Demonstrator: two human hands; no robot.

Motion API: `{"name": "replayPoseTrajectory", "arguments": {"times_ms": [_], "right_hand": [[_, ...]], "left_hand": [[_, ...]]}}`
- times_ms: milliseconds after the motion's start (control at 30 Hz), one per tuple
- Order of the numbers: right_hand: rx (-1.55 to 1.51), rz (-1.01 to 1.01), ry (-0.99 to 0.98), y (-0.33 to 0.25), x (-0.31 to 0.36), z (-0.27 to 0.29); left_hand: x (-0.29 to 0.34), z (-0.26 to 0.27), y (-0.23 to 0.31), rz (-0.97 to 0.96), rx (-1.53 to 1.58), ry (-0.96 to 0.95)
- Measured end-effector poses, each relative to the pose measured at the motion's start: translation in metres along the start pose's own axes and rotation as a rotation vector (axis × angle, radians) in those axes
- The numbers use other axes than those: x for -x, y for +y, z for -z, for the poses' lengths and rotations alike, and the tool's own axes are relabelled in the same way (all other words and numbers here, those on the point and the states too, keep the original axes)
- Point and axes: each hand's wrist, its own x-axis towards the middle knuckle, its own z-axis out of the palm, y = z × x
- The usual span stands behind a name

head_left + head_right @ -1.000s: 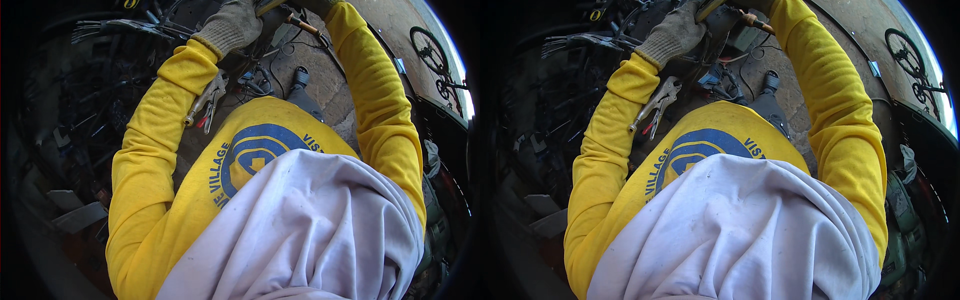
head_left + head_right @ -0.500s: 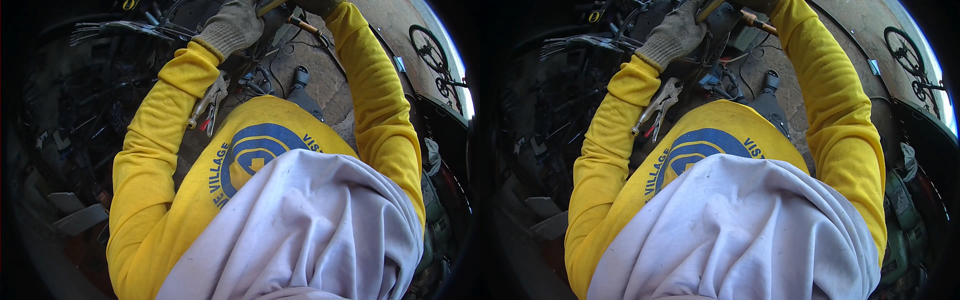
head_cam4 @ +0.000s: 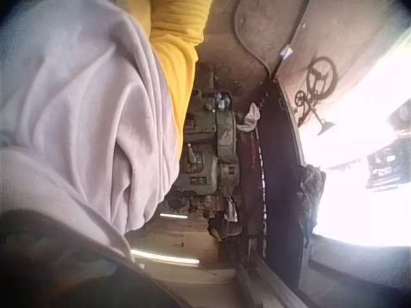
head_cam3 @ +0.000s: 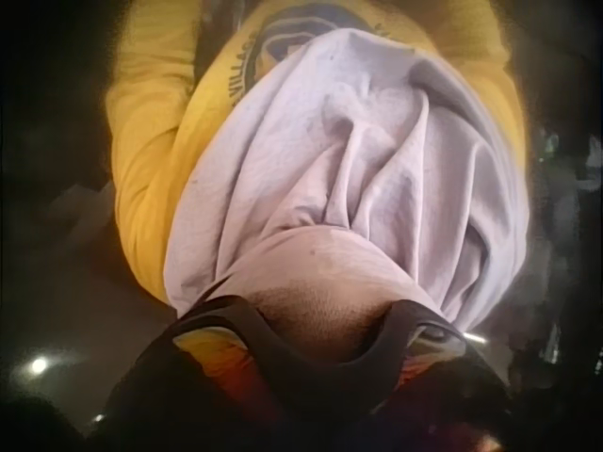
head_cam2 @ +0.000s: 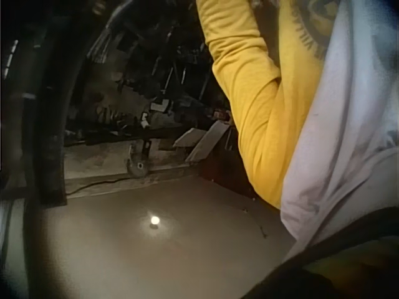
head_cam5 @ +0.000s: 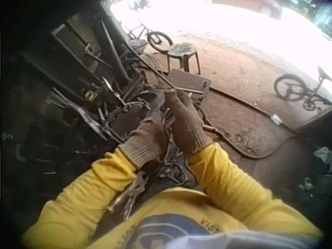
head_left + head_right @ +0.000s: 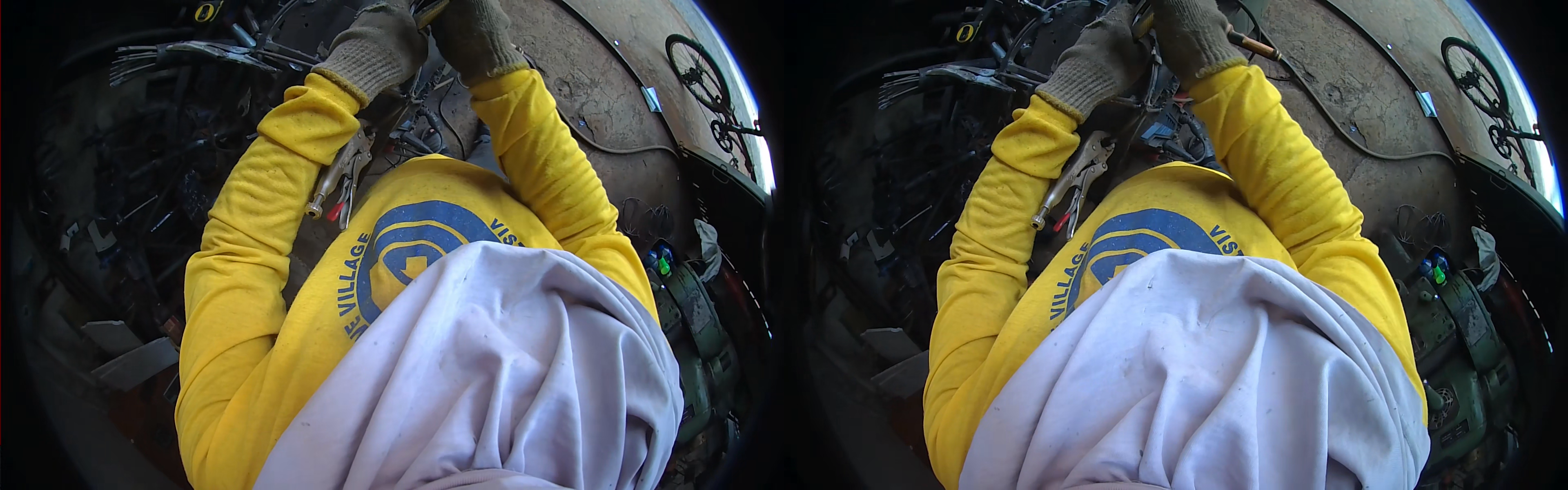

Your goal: The person works on a metal frame, using a hammer and a rod to straighten and align components while a locking plier holds parts in place.

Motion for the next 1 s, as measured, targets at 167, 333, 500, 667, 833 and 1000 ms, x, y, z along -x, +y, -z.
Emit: {"name": "replayPoseTrajectory", "arguments": {"times_ms": [167,333,500,667,833,1000], "right_hand": [[0.093,0.296,0.108,0.042,-0.022,-0.007],[0.281,0.341,0.198,0.054,-0.027,-0.012],[-0.086,0.165,0.195,0.053,-0.028,-0.019],[-0.347,-0.032,0.244,0.049,-0.028,-0.021],[-1.012,-0.293,0.198,0.005,-0.016,-0.027],[-0.879,-0.257,0.230,0.040,-0.037,-0.022]], "left_hand": [[0.002,0.010,0.012,0.196,-0.082,-0.114],[0.003,-0.009,-0.012,-0.077,-0.219,0.006],[0.003,-0.029,-0.022,-0.171,-0.554,0.027],[-0.001,-0.029,-0.030,-0.167,-0.455,0.054],[-0.005,0.017,0.020,0.211,-0.125,-0.172],[-0.004,-0.008,-0.005,-0.158,-0.399,-0.050]]}}
